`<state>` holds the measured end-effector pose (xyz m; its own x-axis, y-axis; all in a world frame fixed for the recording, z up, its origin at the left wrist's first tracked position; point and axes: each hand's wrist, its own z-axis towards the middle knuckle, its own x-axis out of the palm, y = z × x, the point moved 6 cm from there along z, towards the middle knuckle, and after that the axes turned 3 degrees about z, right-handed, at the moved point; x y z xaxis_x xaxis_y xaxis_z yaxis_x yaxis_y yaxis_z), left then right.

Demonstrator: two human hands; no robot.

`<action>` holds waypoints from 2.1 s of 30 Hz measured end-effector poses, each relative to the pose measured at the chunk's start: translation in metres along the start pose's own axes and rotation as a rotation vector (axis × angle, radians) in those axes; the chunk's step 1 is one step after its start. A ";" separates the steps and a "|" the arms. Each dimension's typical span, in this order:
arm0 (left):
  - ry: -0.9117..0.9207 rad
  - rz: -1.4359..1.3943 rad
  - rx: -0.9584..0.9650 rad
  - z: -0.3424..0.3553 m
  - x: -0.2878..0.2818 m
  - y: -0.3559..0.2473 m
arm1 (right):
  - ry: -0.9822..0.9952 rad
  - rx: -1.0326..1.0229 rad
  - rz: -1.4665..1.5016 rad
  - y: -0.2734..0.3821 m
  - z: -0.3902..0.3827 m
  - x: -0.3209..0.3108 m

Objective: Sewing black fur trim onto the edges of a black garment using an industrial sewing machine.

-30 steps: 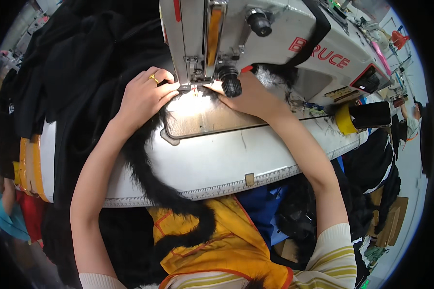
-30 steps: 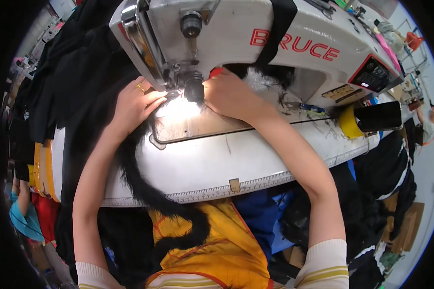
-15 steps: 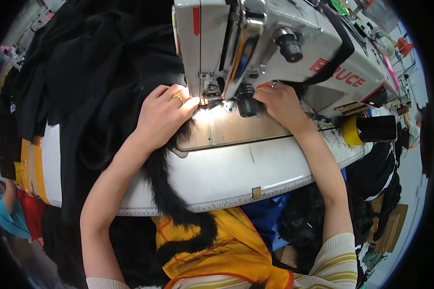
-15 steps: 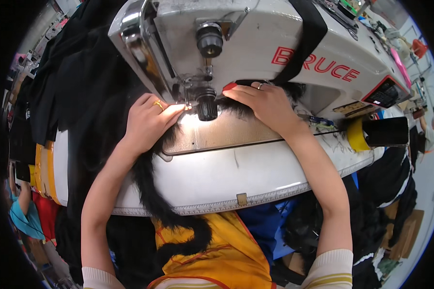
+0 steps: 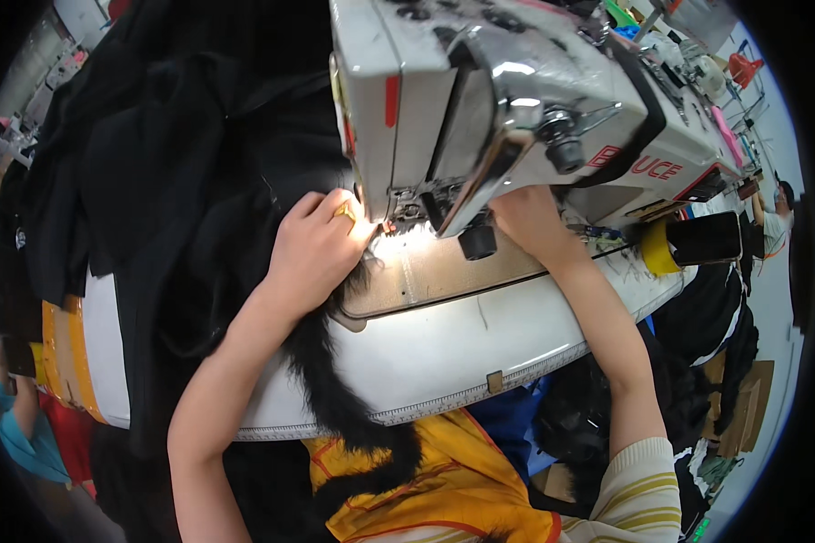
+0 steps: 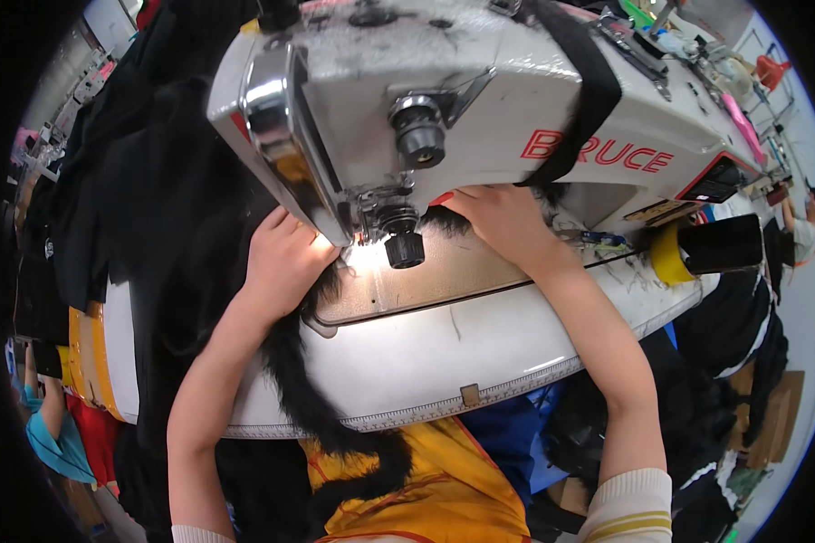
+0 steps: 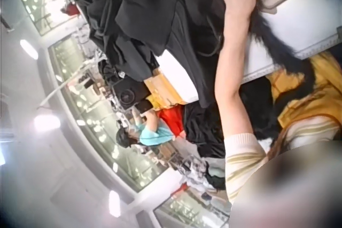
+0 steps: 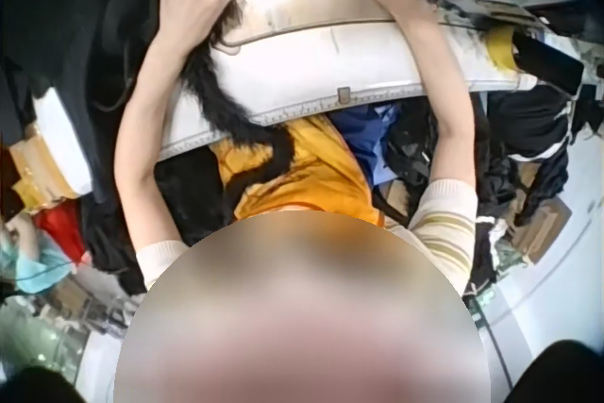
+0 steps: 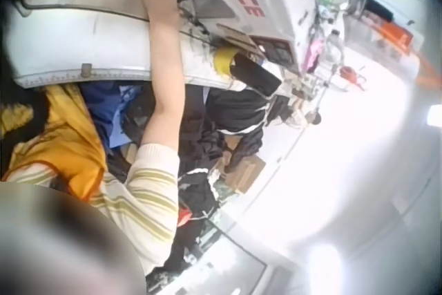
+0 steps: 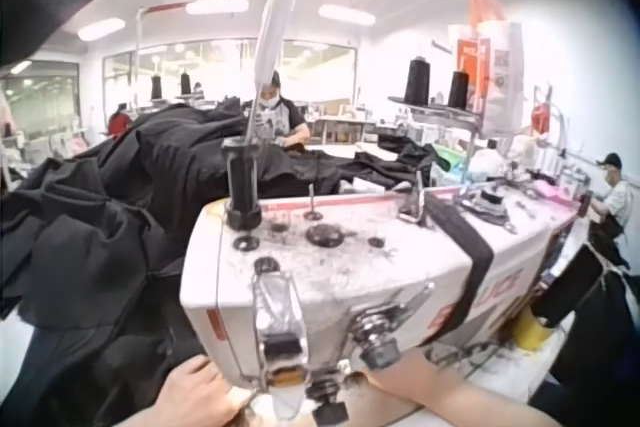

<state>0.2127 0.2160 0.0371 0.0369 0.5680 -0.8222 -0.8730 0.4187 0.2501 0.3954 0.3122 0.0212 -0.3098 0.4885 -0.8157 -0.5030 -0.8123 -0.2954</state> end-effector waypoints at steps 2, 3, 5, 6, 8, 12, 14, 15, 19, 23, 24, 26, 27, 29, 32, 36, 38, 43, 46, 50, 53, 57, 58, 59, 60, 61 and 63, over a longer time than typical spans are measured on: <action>-0.038 -0.005 -0.017 -0.002 -0.004 -0.002 | 0.007 -0.020 0.033 0.001 -0.001 0.000; 0.024 -0.004 -0.055 -0.005 -0.003 -0.002 | 0.040 -0.033 0.042 0.001 -0.002 0.000; 0.084 0.012 -0.136 -0.010 -0.001 0.002 | 0.187 0.043 0.189 -0.001 -0.003 0.003; 0.019 -0.005 -0.152 -0.011 -0.006 0.003 | 0.134 -0.016 0.166 0.004 -0.001 -0.005; -0.045 -0.078 -0.189 -0.010 -0.012 0.006 | 0.028 -0.127 0.150 0.017 0.004 -0.021; 0.067 -0.135 -0.230 -0.001 -0.017 0.004 | 0.136 -0.132 0.326 0.036 0.019 -0.022; 0.205 -0.149 -0.238 -0.001 -0.022 -0.007 | 0.205 -0.118 0.290 0.039 0.019 -0.019; 0.326 -0.048 -0.230 -0.006 -0.023 -0.014 | 0.241 -0.152 0.296 0.041 0.017 -0.017; 0.020 0.011 -0.146 -0.011 -0.046 -0.028 | 0.263 -0.119 0.326 0.043 0.000 -0.020; 0.093 -0.101 -0.168 -0.016 -0.018 -0.005 | 0.445 0.012 0.247 0.044 -0.010 -0.022; 0.020 -0.105 -0.116 -0.016 -0.017 -0.003 | 0.518 0.025 0.220 0.044 -0.011 -0.021; -0.054 -0.076 -0.041 -0.016 -0.016 -0.002 | 0.593 0.048 0.187 0.043 -0.008 -0.021; -0.060 -0.051 -0.027 -0.015 -0.014 -0.002 | 0.400 -0.030 0.118 0.045 0.002 -0.029; 0.008 -0.038 -0.073 -0.012 -0.011 -0.001 | 0.208 -0.109 0.048 0.048 0.014 -0.033; 0.005 -0.046 -0.093 -0.009 -0.015 -0.003 | 0.390 -0.061 0.132 0.047 0.016 -0.008; -0.150 -0.100 0.017 -0.012 -0.027 -0.011 | -0.089 -0.087 0.256 0.036 0.009 -0.029; -0.056 -0.074 -0.021 -0.013 -0.018 -0.009 | 0.008 -0.071 0.249 0.030 0.004 -0.023; -0.008 -0.016 -0.060 -0.010 -0.003 -0.003 | 0.093 -0.041 0.200 0.019 0.003 -0.013; -0.014 -0.030 -0.072 -0.007 -0.003 -0.002 | 0.042 -0.009 0.252 0.018 0.004 -0.014; -0.008 -0.073 -0.096 -0.003 -0.003 -0.001 | 0.043 -0.020 0.225 0.019 0.004 -0.012; -0.061 -0.047 -0.081 0.002 -0.006 -0.001 | 0.039 0.027 0.260 0.018 0.005 -0.010; -0.029 0.007 -0.137 0.001 -0.009 -0.001 | 0.062 0.077 0.313 0.017 0.004 -0.006; -0.024 0.029 -0.136 -0.001 -0.011 -0.003 | 0.045 0.077 0.331 0.017 0.003 -0.006; 0.048 0.051 -0.175 -0.005 -0.009 -0.003 | 0.030 0.070 0.328 0.017 0.002 -0.006; 0.065 0.062 -0.185 -0.009 -0.012 -0.004 | 0.032 0.070 0.330 0.017 0.001 -0.006; 0.001 0.051 -0.153 -0.012 -0.018 -0.008 | 0.003 0.031 0.278 0.018 0.002 -0.007; -0.063 0.043 -0.111 -0.013 -0.025 -0.009 | -0.034 0.001 0.239 0.018 0.002 -0.007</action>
<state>0.2129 0.1891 0.0485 0.0260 0.6288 -0.7772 -0.9228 0.3140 0.2232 0.3865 0.2947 0.0226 -0.4472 0.2932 -0.8450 -0.4127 -0.9058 -0.0959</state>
